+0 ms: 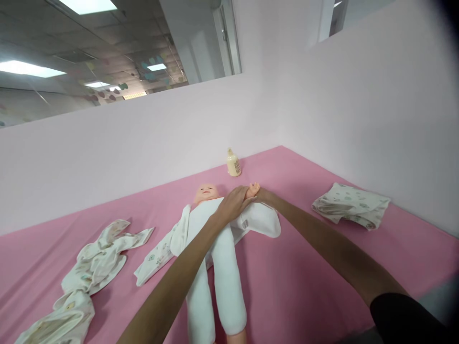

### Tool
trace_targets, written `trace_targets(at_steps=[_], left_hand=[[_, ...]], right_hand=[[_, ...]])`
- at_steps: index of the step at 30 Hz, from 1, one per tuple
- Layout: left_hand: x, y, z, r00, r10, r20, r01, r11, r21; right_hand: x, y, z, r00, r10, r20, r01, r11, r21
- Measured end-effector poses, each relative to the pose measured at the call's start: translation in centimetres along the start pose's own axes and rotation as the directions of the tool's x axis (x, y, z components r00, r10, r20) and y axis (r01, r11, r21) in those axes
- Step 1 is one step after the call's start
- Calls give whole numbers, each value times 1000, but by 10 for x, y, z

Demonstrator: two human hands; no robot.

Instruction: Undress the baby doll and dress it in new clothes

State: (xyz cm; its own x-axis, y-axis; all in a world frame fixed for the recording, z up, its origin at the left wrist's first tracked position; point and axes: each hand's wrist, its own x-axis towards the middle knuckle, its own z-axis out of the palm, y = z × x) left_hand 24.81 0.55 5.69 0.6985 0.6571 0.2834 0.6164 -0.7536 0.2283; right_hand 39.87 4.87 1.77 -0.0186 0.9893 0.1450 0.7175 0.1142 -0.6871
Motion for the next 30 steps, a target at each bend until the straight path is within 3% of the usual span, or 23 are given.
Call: trace_targets(at_steps=[4, 7, 11, 14, 18, 22, 30], left_hand=[[-2, -3, 5, 992, -113, 60, 113, 994, 9], [-2, -6, 9, 979, -177, 97, 175, 984, 32], [-1, -12, 13, 968, -176, 181, 169, 984, 53], [2, -19, 18, 966, -194, 172, 190, 981, 42], [6, -25, 26, 963, -222, 154, 215, 974, 66], [7, -19, 25, 954, -227, 198, 207, 971, 116], [1, -14, 2, 937, -143, 319, 130, 990, 62]], right_hand=[[-8, 12, -25, 999, 30, 46, -26, 995, -92], [-13, 11, -34, 996, 82, -34, -86, 987, -138], [-23, 0, -32, 986, 97, -138, -121, 976, -181], [-36, -9, -25, 983, -2, -185, -48, 963, -266], [-51, -15, -16, 977, -151, -153, 79, 915, -396], [-54, -16, -15, 979, -148, -138, 90, 929, -359], [-54, -16, -23, 986, -59, -156, 13, 961, -277]])
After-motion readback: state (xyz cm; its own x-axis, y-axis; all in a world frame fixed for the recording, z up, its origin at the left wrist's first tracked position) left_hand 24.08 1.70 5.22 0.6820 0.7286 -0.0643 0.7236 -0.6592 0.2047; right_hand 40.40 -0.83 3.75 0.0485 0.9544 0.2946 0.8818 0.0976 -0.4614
